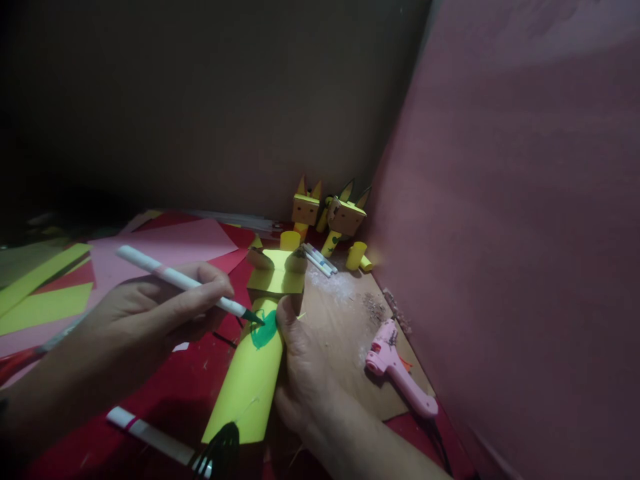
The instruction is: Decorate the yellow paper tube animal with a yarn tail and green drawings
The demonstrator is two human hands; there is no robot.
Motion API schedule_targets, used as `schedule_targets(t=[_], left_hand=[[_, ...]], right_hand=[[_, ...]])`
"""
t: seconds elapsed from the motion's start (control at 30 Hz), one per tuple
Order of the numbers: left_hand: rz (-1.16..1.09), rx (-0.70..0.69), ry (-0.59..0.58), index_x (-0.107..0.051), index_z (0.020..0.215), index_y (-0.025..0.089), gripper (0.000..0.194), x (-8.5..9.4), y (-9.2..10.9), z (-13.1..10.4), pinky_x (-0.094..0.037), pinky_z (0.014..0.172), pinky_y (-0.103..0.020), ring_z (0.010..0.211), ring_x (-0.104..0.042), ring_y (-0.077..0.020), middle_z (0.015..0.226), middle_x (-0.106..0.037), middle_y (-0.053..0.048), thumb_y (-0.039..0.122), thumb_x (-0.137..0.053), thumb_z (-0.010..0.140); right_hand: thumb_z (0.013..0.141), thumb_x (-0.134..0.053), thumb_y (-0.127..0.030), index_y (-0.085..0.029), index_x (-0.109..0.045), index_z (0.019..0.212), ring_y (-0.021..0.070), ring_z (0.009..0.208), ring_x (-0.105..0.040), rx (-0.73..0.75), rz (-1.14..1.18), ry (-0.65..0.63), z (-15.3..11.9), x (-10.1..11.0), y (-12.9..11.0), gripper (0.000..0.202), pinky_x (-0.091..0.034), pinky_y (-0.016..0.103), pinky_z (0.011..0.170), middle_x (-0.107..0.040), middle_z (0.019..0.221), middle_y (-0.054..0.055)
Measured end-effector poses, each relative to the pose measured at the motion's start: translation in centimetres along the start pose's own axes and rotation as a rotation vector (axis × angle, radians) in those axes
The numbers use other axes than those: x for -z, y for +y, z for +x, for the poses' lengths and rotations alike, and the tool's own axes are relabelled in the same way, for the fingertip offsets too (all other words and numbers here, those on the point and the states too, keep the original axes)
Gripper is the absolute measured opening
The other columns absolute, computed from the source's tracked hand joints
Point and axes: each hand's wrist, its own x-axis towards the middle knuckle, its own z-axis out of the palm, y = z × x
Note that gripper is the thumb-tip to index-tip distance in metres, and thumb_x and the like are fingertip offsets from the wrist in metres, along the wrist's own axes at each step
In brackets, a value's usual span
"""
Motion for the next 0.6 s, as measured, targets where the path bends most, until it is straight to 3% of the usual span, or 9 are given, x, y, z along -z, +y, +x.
schedule_targets(t=[0.1,0.23,0.43,0.6], left_hand=[[-0.031,0.016,0.009,-0.071,0.068,0.023,0.031,0.05,0.09,0.01,-0.030,0.041,-0.017,0.049,-0.033,-0.0091,0.055,-0.043,0.004,0.048,-0.079,0.085],[-0.034,0.021,0.003,-0.071,0.070,0.023,0.030,0.04,0.13,0.01,-0.035,0.043,-0.017,0.050,-0.037,-0.0094,0.057,-0.048,0.003,0.048,-0.079,0.085],[-0.004,0.029,0.025,-0.068,0.069,0.022,0.031,0.03,0.54,0.26,-0.026,0.038,-0.017,0.047,-0.030,-0.0086,0.052,-0.043,0.005,0.047,-0.078,0.084],[-0.002,0.049,0.028,-0.068,0.071,0.021,0.031,0.05,0.54,0.30,-0.032,0.041,-0.015,0.049,-0.033,-0.0079,0.053,-0.043,0.007,0.047,-0.077,0.086]], right_hand=[[0.066,-0.088,-0.071,-0.016,-0.074,0.094,0.0252,0.073,-0.073,-0.024,-0.028,-0.029,-0.17,-0.05,-0.06,0.062,-0.062,0.038,0.069,-0.077,0.076,0.006],[0.067,-0.088,-0.070,-0.017,-0.074,0.092,0.0260,0.074,-0.075,-0.019,-0.032,-0.027,-0.28,-0.11,-0.09,0.061,-0.062,0.038,0.069,-0.076,0.074,0.005],[0.061,-0.091,-0.070,-0.017,-0.072,0.091,0.0265,0.075,-0.075,-0.020,-0.007,-0.015,-0.07,-0.07,0.02,0.064,-0.063,0.039,0.068,-0.076,0.075,0.005],[0.057,-0.095,-0.066,-0.016,-0.073,0.095,0.0255,0.073,-0.075,-0.001,-0.002,-0.008,0.20,-0.01,0.17,0.067,-0.063,0.039,0.068,-0.077,0.076,0.005]])
